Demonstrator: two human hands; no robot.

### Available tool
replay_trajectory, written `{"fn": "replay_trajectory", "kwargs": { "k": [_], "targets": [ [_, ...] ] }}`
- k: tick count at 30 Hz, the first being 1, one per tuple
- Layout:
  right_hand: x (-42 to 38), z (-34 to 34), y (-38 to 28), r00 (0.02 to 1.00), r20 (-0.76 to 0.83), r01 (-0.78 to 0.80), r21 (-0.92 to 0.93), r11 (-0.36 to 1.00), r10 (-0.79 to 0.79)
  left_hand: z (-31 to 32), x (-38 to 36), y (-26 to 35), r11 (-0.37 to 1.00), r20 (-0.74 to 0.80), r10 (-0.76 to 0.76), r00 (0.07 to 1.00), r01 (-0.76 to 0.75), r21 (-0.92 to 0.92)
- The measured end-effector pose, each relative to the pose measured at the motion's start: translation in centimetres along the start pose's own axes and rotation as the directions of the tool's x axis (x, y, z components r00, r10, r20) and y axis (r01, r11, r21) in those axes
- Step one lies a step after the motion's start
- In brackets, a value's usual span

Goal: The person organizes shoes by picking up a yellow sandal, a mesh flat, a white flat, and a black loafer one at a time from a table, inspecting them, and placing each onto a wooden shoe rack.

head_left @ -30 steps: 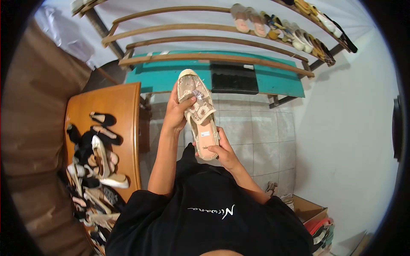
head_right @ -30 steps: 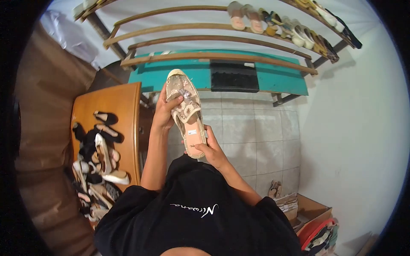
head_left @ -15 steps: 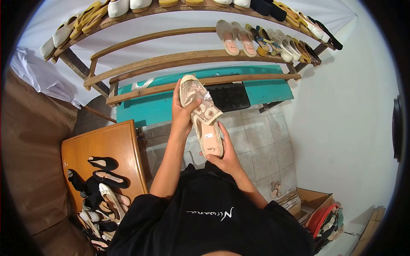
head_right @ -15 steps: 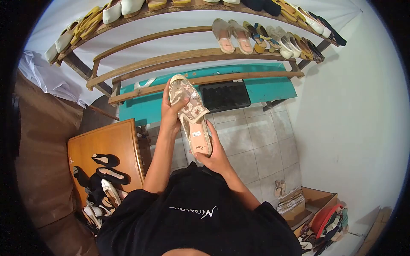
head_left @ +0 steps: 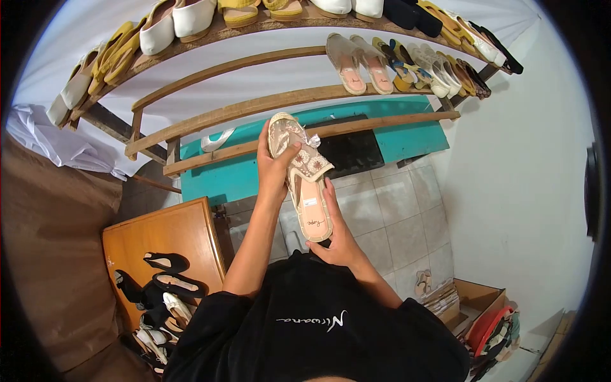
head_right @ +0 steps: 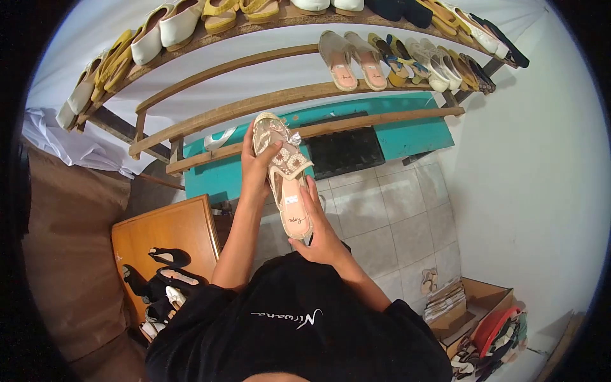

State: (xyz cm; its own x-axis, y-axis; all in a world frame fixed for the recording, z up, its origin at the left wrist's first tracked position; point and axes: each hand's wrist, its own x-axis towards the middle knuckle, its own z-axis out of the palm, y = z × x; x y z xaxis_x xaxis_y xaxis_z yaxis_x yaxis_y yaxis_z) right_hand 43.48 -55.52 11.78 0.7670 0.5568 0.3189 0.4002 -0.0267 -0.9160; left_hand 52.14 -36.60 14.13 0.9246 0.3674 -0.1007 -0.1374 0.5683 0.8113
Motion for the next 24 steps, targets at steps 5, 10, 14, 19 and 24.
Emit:
{"fn": "replay_trajectory", "kwargs": {
  "k": [5, 10, 14, 19, 24],
  "targets": [
    [3.3, -1.7, 0.5, 1.000, 0.007, -0.009, -0.078, 0.997, 0.009, 0.0, 5.2, -1.4, 0.969, 0.015, 0.020, 1.000, -0.023, 0.244],
    [6.8, -4.4, 1.6, 0.995, -0.084, -0.061, -0.175, 0.983, 0.047, -0.3, 13.1, -2.6, 0.609, 0.187, 0.260, 0.947, -0.311, 0.729],
    [10.5, -6.8, 2.5, 0.986, -0.167, -0.060, -0.235, 0.970, 0.021, 1.7, 18.2, -1.1, 0.477, 0.242, 0.199, 0.949, -0.310, 0.822],
    [15.4, -9.2, 5.8, 0.968, -0.235, -0.015, -0.396, 0.918, -0.086, 4.4, 24.8, 0.0, 0.316, 0.358, 0.228, 0.906, -0.416, 0.852],
    [20.1, -11.1, 9.2, 0.962, -0.203, 0.044, -0.551, 0.833, -0.185, 6.2, 30.5, 0.0, 0.303, 0.322, 0.102, 0.941, -0.338, 0.891]
  ]
}}
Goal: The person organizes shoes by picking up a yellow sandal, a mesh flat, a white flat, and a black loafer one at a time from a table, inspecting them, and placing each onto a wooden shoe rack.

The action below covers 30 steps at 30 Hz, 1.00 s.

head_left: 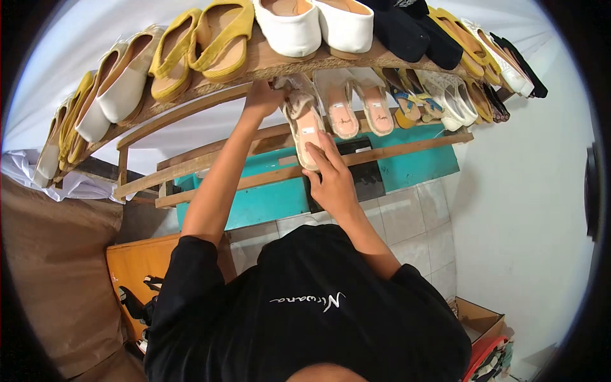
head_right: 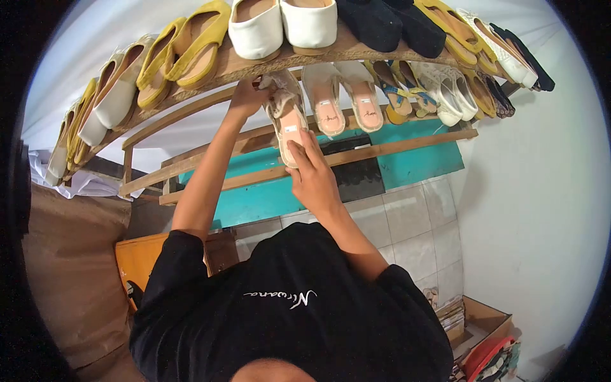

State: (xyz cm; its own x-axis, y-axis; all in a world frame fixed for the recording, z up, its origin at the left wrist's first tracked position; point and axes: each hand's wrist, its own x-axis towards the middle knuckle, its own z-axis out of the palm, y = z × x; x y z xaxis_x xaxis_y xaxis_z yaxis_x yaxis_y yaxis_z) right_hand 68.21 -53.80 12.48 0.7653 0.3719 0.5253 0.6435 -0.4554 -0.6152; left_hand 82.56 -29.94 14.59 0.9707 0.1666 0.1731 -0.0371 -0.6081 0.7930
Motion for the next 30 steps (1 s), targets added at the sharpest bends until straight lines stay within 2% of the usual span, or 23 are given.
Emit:
{"fn": "replay_trajectory", "kwargs": {
  "k": [2, 3, 4, 7, 11, 13, 14, 16, 19, 23, 24, 25, 26, 28, 29, 30],
  "targets": [
    [1.6, 0.3, 1.3, 0.999, 0.027, 0.023, -0.021, 1.000, -0.023, 0.1, 0.6, 1.5, 0.991, -0.127, 0.111, 0.986, -0.100, 0.095],
    [2.1, 0.4, 1.9, 0.999, 0.034, 0.044, -0.053, 0.998, -0.042, 0.5, 1.7, 0.1, 0.968, -0.108, 0.224, 0.968, -0.208, 0.144],
    [2.6, 0.5, 2.5, 0.998, 0.034, 0.046, -0.054, 0.997, -0.044, 0.9, 2.7, -0.8, 0.967, -0.110, 0.226, 0.968, -0.209, 0.143],
    [3.7, 0.6, 3.3, 0.992, 0.115, 0.066, -0.054, 0.996, -0.059, 2.1, 6.4, -4.7, 0.901, -0.048, 0.395, 0.917, -0.377, 0.213],
    [4.2, 1.2, 3.9, 0.989, 0.125, 0.090, -0.077, 0.993, -0.080, 3.1, 8.1, -7.9, 0.872, -0.162, 0.478, 0.863, -0.444, 0.208],
    [4.3, 1.2, 4.0, 0.989, 0.121, 0.096, -0.084, 0.992, -0.085, 3.2, 8.4, -8.6, 0.803, -0.145, 0.532, 0.835, -0.443, 0.398],
    [4.3, 1.3, 4.1, 0.988, 0.126, 0.099, -0.079, 0.992, -0.089, 3.3, 8.4, -9.0, 0.805, -0.148, 0.527, 0.837, -0.436, 0.402],
    [4.2, 1.6, 4.2, 0.990, 0.109, 0.098, -0.088, 0.991, -0.088, 3.5, 8.2, -9.0, 0.849, -0.185, 0.516, 0.837, -0.469, 0.244],
    [4.3, 1.3, 4.1, 0.990, 0.107, 0.099, -0.071, 0.993, -0.091, 3.3, 7.4, -8.0, 0.857, -0.198, 0.510, 0.837, -0.474, 0.204],
    [4.4, 0.9, 4.0, 0.988, 0.115, 0.111, -0.069, 0.991, -0.103, 2.8, 5.0, -5.6, 0.918, -0.211, 0.396, 0.894, -0.387, 0.081],
    [4.3, 0.7, 3.9, 0.988, 0.106, 0.116, -0.054, 0.992, -0.110, 1.3, 3.3, -2.4, 0.989, -0.046, 0.149, 0.988, -0.150, -0.007],
    [4.3, 0.5, 3.8, 0.988, 0.096, 0.121, -0.039, 0.992, -0.117, 0.6, 1.4, -0.3, 0.993, 0.137, -0.102, 0.985, 0.110, -0.051],
    [4.1, 0.3, 3.7, 0.988, 0.104, 0.118, -0.035, 0.992, -0.114, 1.0, -0.7, 0.3, 0.992, 0.138, -0.111, 0.984, 0.119, -0.052],
    [3.7, 0.1, 3.5, 0.982, 0.099, 0.158, 0.020, 0.987, -0.159, 1.7, -5.1, 1.1, 0.966, -0.145, -0.104, 0.984, 0.065, -0.249],
    [3.6, 0.1, 3.4, 0.981, 0.111, 0.157, 0.025, 0.987, -0.159, 1.7, -7.1, 1.5, 0.965, -0.148, -0.117, 0.982, 0.077, -0.252],
    [3.6, 0.2, 3.1, 0.979, 0.089, 0.173, 0.089, 0.981, -0.181, 1.7, -9.1, 1.9, 0.931, -0.234, -0.108, 0.966, 0.016, -0.364]
  ]
}}
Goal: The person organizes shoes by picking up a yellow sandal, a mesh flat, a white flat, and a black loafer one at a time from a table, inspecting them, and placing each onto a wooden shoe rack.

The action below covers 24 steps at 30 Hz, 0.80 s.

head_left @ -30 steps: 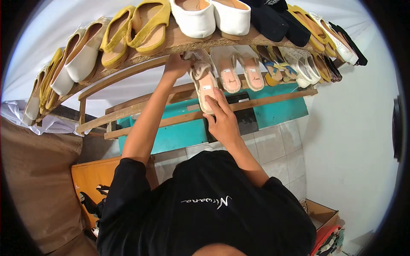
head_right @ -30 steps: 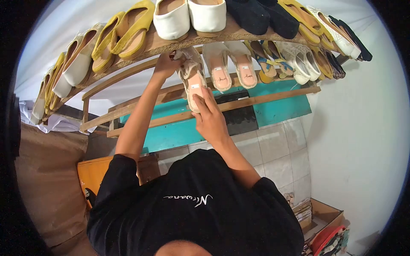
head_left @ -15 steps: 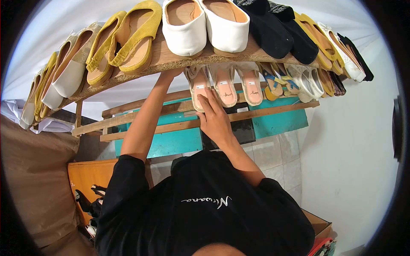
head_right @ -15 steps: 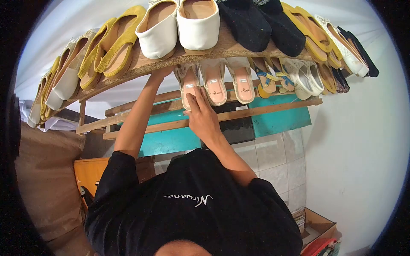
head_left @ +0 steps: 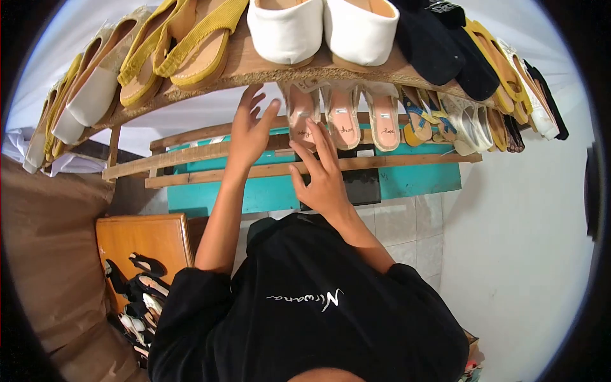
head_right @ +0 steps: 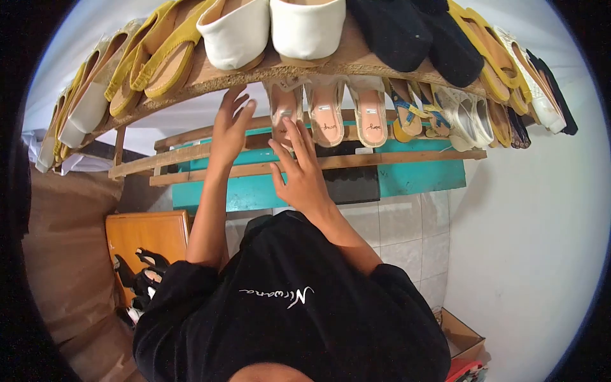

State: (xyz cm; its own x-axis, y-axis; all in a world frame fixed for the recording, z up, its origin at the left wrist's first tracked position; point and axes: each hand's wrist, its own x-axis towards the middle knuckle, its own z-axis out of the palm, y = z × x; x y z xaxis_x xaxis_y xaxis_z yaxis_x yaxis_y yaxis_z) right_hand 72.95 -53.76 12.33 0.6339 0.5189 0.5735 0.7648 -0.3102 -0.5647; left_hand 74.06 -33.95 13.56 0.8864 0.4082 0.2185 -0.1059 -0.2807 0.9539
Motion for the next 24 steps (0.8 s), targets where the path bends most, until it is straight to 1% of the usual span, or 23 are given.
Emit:
{"fn": "replay_trajectory", "kwargs": {
  "k": [1, 2, 4, 5, 6, 8, 9, 10, 12, 14, 16, 18, 19, 20, 21, 23, 24],
  "targets": [
    [0.0, 0.2, -0.3, 1.000, -0.020, 0.024, 0.064, 0.998, -0.022, -0.4, -1.8, 0.4, 0.991, -0.087, 0.029, 0.996, -0.040, -0.124],
    [0.2, 0.5, -0.5, 1.000, -0.003, 0.024, 0.074, 0.997, -0.024, -1.1, -3.5, 0.9, 0.992, -0.100, 0.015, 0.995, -0.027, -0.122],
    [0.6, 1.2, -1.1, 0.999, -0.031, 0.047, 0.191, 0.981, -0.041, -2.5, -6.9, 1.7, 0.962, -0.208, -0.112, 0.972, 0.053, -0.268],
    [1.0, 1.3, -1.6, 0.995, -0.030, 0.101, 0.139, 0.985, -0.098, -2.9, -8.6, 1.8, 0.955, -0.255, -0.116, 0.960, 0.038, -0.293],
    [1.1, 1.6, -2.2, 0.994, -0.009, 0.113, 0.161, 0.980, -0.113, -3.3, -10.2, 1.7, 0.957, -0.285, -0.127, 0.950, 0.041, -0.289],
    [1.4, 2.9, -3.6, 0.992, 0.117, -0.019, 0.427, 0.904, -0.035, -4.0, -13.2, 1.1, 0.975, -0.370, -0.097, 0.924, 0.014, -0.220],
    [1.5, 3.5, -4.3, 0.989, 0.147, -0.046, 0.479, 0.876, -0.029, -4.4, -14.6, 0.9, 0.978, -0.398, -0.111, 0.911, 0.030, -0.205],
    [1.5, 4.0, -5.1, 0.981, 0.183, -0.039, 0.505, 0.862, -0.063, -4.7, -16.0, 1.2, 0.971, -0.415, -0.147, 0.898, 0.052, -0.232],
    [1.5, 4.9, -6.6, 0.962, 0.270, -0.103, 0.528, 0.843, -0.051, -5.7, -18.6, 1.1, 0.961, -0.474, -0.193, 0.859, 0.069, -0.268],
    [1.0, 6.4, -8.1, 0.940, 0.317, -0.078, 0.554, 0.829, -0.123, -6.7, -21.3, 0.7, 0.965, -0.559, -0.193, 0.806, 0.051, -0.259],
    [0.0, 7.5, -10.3, 0.892, 0.433, -0.170, 0.588, 0.791, -0.130, -7.6, -24.5, 1.0, 0.968, -0.635, -0.194, 0.748, 0.039, -0.249],
    [-1.2, 9.0, -12.5, 0.850, 0.480, -0.160, 0.630, 0.760, -0.218, -8.5, -27.7, 1.7, 0.968, -0.685, -0.202, 0.700, 0.039, -0.246],
    [-2.0, 9.7, -13.9, 0.808, 0.540, -0.218, 0.645, 0.732, -0.235, -9.0, -29.7, 1.8, 0.978, -0.712, -0.188, 0.677, 0.064, -0.198],
    [-2.7, 10.4, -15.3, 0.759, 0.598, -0.275, 0.653, 0.705, -0.257, -9.4, -31.5, 2.2, 0.977, -0.745, -0.197, 0.637, 0.062, -0.206],
    [-3.5, 11.1, -16.7, 0.729, 0.610, -0.270, 0.673, 0.689, -0.310, -9.8, -33.3, 2.7, 0.980, -0.780, -0.193, 0.595, 0.070, -0.189],
    [-5.6, 12.5, -19.5, 0.624, 0.693, -0.356, 0.663, 0.658, -0.361, -10.6, -37.2, 3.6, 0.983, -0.843, -0.182, 0.506, 0.084, -0.162],
    [-6.6, 13.0, -20.8, 0.593, 0.697, -0.356, 0.676, 0.645, -0.404, -11.0, -39.0, 4.0, 0.984, -0.870, -0.181, 0.460, 0.079, -0.163]
  ]
}}
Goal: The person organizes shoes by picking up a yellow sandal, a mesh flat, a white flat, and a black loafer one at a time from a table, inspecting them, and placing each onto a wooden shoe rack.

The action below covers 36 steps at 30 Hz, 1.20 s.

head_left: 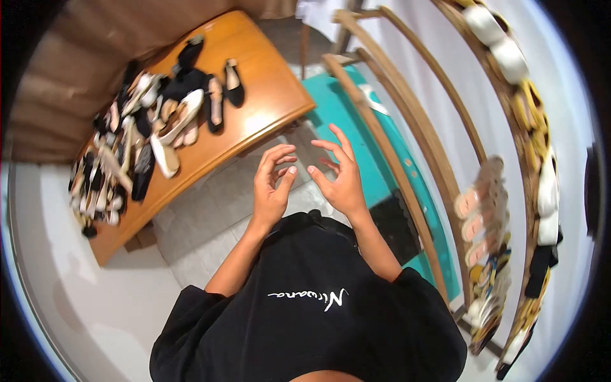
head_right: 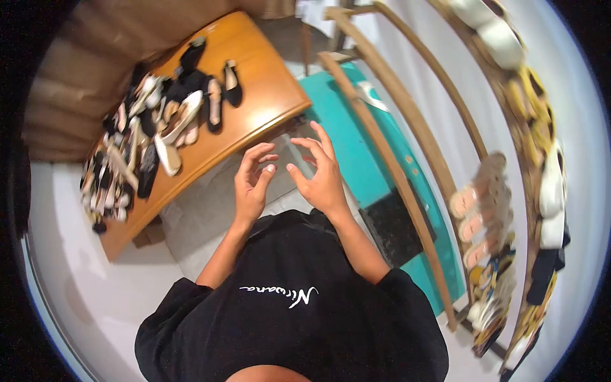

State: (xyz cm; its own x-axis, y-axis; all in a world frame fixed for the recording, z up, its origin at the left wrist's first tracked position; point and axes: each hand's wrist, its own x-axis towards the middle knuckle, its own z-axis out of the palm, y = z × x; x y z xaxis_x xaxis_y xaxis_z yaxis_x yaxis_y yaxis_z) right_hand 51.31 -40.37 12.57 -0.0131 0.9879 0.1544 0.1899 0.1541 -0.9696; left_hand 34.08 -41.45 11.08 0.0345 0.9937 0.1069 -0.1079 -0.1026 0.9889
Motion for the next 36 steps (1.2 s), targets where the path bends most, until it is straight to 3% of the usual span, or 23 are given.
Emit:
{"fn": "replay_trajectory", "kwargs": {
  "k": [7, 15, 22, 27, 34, 36],
  "targets": [
    [-1.4, 12.3, -2.3, 0.951, 0.310, 0.009, 0.042, 0.999, -0.022, -11.6, -4.7, 0.7, 0.989, -0.322, 0.147, 0.935, -0.146, 0.029],
    [-4.7, 24.4, -3.6, 0.814, 0.580, -0.061, 0.120, 0.991, -0.021, -22.1, -12.5, 1.2, 0.990, -0.561, 0.140, 0.816, -0.125, 0.066],
    [-6.5, 32.1, -5.2, 0.598, 0.799, -0.071, 0.135, 0.988, -0.067, -29.1, -17.2, 0.9, 0.991, -0.751, 0.084, 0.655, -0.134, -0.006],
    [-6.1, 37.3, -4.1, 0.419, 0.907, -0.246, 0.159, 0.956, -0.043, -34.5, -17.8, 0.6, 0.987, -0.831, 0.063, 0.553, -0.156, -0.029],
    [-3.1, 47.5, -3.2, 0.384, 0.923, -0.324, 0.102, 0.941, 0.032, -44.9, -15.9, -0.6, 0.991, -0.833, -0.037, 0.551, -0.089, -0.102],
    [-2.0, 51.2, -2.8, 0.440, 0.897, -0.323, 0.111, 0.940, 0.045, -48.0, -14.5, -0.8, 0.989, -0.828, -0.066, 0.557, -0.072, -0.128]
  ]
}}
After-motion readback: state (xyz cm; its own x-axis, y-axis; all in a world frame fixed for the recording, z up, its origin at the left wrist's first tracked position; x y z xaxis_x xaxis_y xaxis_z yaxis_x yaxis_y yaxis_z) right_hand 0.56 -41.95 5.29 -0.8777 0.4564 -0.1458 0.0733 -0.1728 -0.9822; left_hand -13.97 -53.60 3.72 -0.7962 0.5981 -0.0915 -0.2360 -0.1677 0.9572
